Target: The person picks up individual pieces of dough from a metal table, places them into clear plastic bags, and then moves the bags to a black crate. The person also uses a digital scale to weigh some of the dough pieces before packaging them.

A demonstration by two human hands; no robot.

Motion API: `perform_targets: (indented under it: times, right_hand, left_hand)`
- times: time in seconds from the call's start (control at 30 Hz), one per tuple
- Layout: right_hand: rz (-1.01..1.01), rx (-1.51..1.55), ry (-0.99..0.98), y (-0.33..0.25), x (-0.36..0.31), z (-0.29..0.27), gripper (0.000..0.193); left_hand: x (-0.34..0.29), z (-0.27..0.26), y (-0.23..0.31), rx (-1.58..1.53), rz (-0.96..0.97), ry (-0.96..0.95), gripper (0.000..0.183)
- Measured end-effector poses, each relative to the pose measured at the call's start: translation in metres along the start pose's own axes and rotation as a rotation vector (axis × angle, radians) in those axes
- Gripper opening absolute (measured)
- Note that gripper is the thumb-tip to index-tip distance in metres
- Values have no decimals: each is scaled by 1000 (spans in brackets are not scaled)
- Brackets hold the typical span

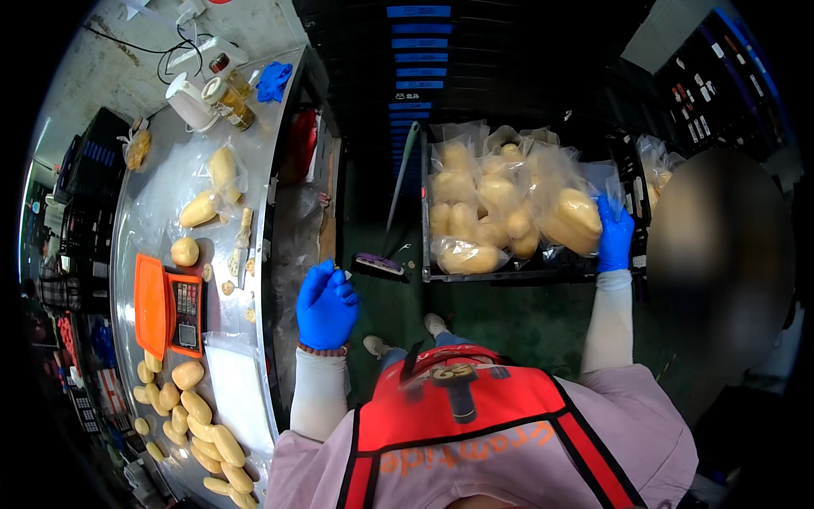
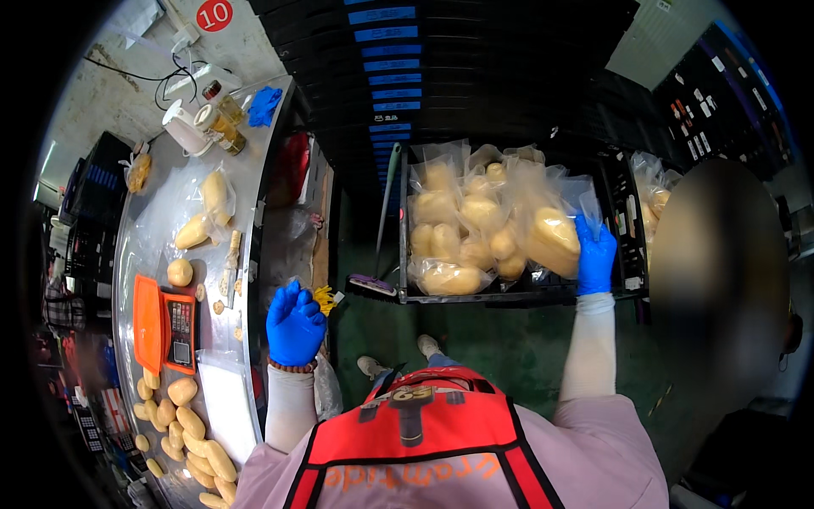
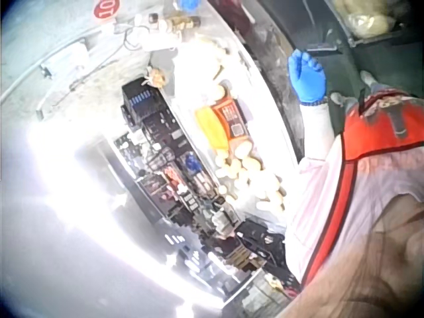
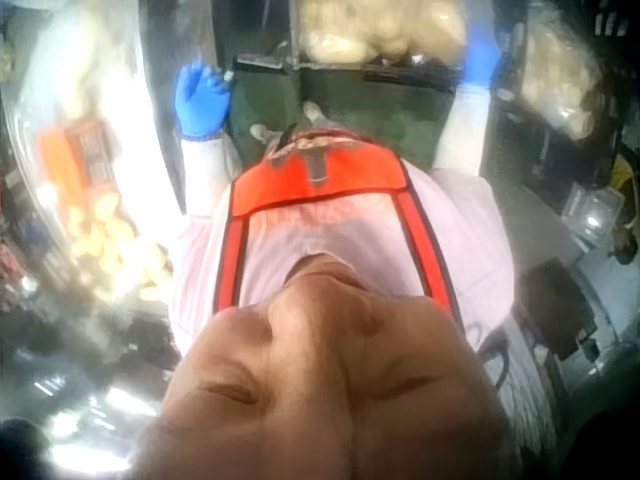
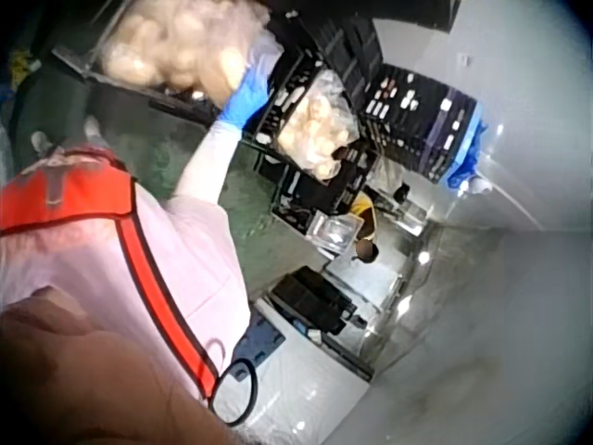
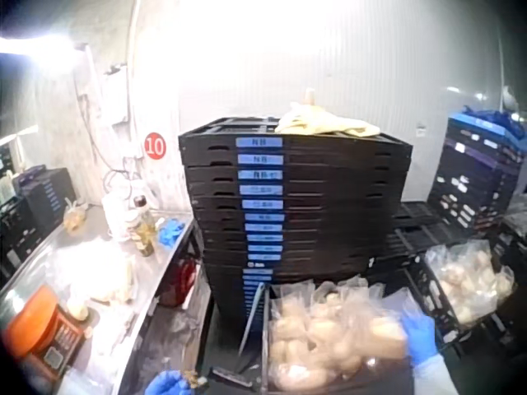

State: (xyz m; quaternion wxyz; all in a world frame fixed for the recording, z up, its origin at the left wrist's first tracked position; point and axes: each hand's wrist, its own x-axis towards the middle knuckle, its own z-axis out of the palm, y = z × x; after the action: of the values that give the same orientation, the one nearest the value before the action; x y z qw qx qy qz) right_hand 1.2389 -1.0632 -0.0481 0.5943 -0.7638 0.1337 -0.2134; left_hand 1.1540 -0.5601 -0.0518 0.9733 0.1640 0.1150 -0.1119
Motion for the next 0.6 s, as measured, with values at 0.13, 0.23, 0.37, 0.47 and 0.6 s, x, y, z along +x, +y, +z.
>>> perform_targets:
  times: [0.13, 0.23, 0.37, 0.47, 0.6]
  right_hand:
    - [148, -165, -350, 67, 33, -37, 23]
    - [239, -233, -609, 103, 37, -4, 28]
    - [15, -488, -957, 153, 27, 62, 21]
    - [-233, -479, -911, 229, 38, 78, 18]
    - [-18, -671, -891, 227, 42, 102, 33]
  left_hand:
    - [-15, -49, 1, -50, -6, 52, 33]
    - [-26, -72, -4, -25, 25, 193, 27]
    - [-44, -57, -11, 10, 47, 391, 17]
    - [-55, -63, -12, -15, 98, 343, 21]
    - [-113, -89, -6, -49, 265, 360, 22]
